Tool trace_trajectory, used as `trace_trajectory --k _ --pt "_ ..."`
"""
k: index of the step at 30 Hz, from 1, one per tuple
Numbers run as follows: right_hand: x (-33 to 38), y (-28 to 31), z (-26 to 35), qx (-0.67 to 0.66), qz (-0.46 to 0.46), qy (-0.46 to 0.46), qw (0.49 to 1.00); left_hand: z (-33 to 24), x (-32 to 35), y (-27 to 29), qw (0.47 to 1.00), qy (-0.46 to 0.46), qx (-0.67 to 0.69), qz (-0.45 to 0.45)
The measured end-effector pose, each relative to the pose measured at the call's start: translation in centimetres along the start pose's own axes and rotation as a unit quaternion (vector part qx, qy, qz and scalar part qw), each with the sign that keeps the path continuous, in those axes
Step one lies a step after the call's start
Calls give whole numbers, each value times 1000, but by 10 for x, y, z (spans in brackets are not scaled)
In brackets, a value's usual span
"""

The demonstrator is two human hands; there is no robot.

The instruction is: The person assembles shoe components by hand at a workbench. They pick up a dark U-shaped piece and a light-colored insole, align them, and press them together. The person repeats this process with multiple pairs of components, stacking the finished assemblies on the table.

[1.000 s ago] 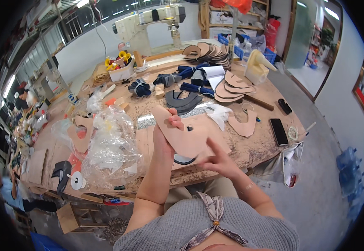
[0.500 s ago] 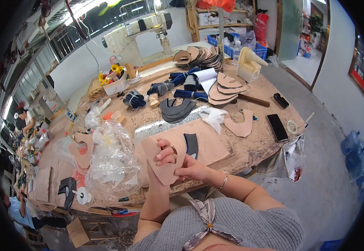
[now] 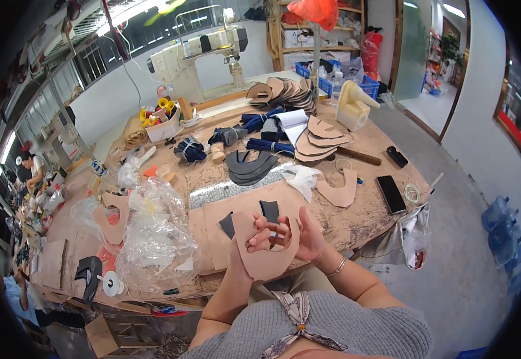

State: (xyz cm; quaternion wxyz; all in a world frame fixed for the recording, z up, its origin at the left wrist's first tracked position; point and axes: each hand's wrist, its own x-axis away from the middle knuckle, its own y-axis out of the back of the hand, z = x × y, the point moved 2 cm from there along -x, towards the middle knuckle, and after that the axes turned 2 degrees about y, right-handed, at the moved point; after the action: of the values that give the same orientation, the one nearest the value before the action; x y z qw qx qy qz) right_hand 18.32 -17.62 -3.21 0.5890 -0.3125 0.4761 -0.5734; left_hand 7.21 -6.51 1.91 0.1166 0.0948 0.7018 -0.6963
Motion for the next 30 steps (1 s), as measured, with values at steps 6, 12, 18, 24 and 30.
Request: trace_trajectory --k 6,12,18,24,30 --pt "6 -47 -25 12 -32 -143 989 -17 9 6 978 -144 -151 -17" --pt "12 2 -32 140 -57 -89 984 -18 7 -7 980 -150 -133 -10" --pt "41 -17 1 382 -79 69 918 -40 8 -15 991 -116 -23 63" --pt "172 -5 115 455 -317 213 805 -72 33 -39 979 -166 39 116" --pt "175 -47 92 754 -380 -59 533 -52 6 -29 989 -85 23 122"
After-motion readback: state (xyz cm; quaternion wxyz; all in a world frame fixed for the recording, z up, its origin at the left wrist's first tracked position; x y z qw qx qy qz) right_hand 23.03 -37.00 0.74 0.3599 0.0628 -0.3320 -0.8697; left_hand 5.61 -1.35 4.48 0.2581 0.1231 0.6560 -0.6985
